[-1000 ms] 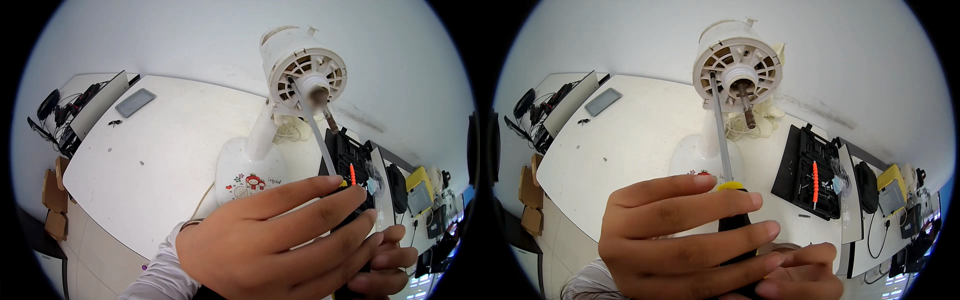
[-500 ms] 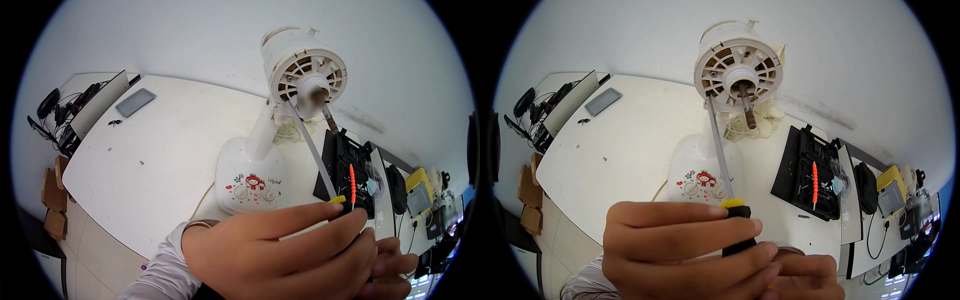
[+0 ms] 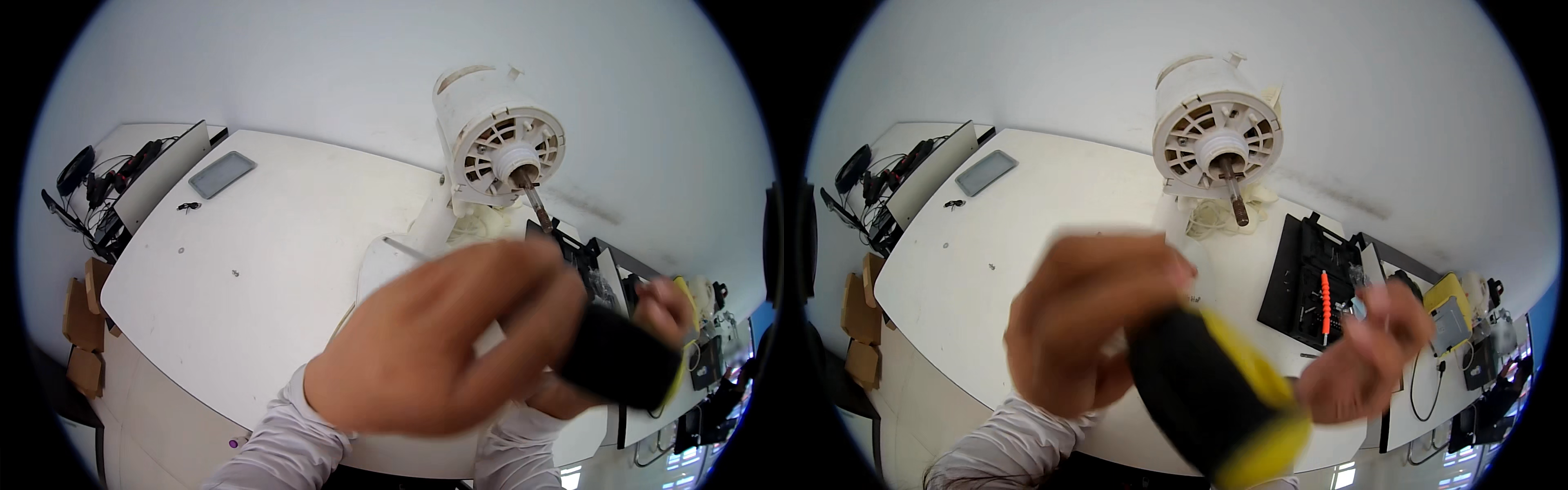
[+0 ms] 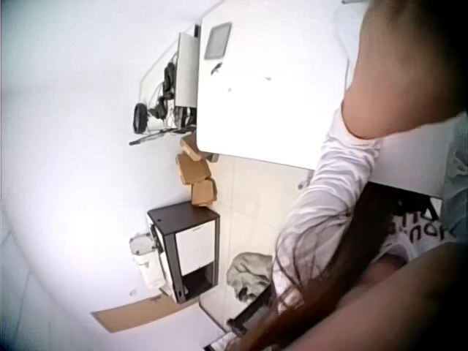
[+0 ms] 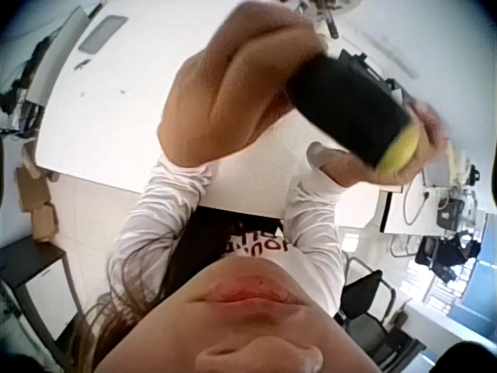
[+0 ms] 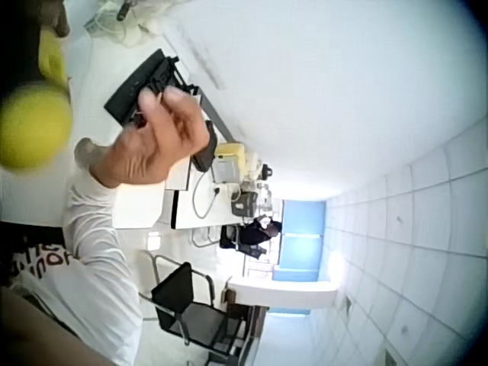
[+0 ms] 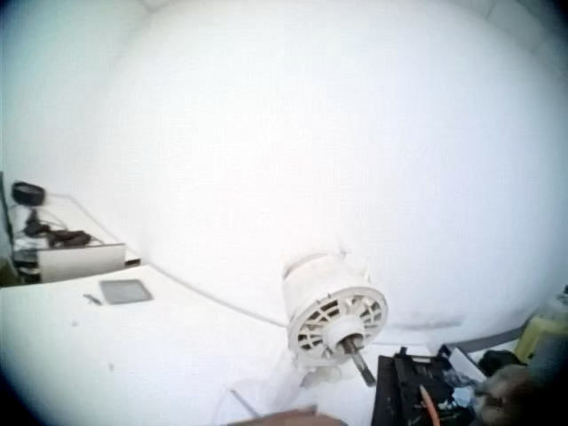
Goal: The person uses a screwdriver to remove screws from a white desk fan's motor housing. They repeatedly loosen and remove screws, placing them on the table, while holding and rotating the fan head to access different screw locations.
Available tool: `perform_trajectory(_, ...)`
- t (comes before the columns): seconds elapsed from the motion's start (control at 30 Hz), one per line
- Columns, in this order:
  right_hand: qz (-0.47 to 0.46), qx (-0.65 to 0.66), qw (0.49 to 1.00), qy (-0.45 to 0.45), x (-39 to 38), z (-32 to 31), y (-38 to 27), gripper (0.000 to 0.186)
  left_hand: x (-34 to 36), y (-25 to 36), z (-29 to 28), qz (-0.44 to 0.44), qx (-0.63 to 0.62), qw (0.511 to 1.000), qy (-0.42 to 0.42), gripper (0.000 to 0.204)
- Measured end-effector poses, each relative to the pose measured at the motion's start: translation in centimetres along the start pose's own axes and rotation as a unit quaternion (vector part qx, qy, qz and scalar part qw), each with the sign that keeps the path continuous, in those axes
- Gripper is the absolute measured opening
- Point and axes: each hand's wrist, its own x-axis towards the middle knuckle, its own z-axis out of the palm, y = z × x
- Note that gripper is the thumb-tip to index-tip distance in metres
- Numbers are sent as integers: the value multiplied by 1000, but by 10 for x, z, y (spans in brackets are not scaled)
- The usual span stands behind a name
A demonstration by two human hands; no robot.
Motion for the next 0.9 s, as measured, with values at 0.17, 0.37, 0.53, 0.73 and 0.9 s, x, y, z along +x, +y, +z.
perform_trajectory(0.17,66,-151,985,-60,10,63,-9,15,3,-44,12,-169,-257,926,220,36)
perform_trajectory(0.37,22,-233,959,-158,30,99,-16,13,0,-108,24,-293,-275,867,296,29)
perform_trajectory(0.53,78,-216,956,-180,30,103,-5,10,-7,-134,33,-403,-373,801,239,49)
perform_trajectory(0.73,104,-131,958,-232,39,82,12,12,-13,-144,45,-413,-474,756,184,54)
perform_trajectory(0.9,127,-123,952,-251,42,65,23,19,-6,-130,44,-405,-509,747,133,54)
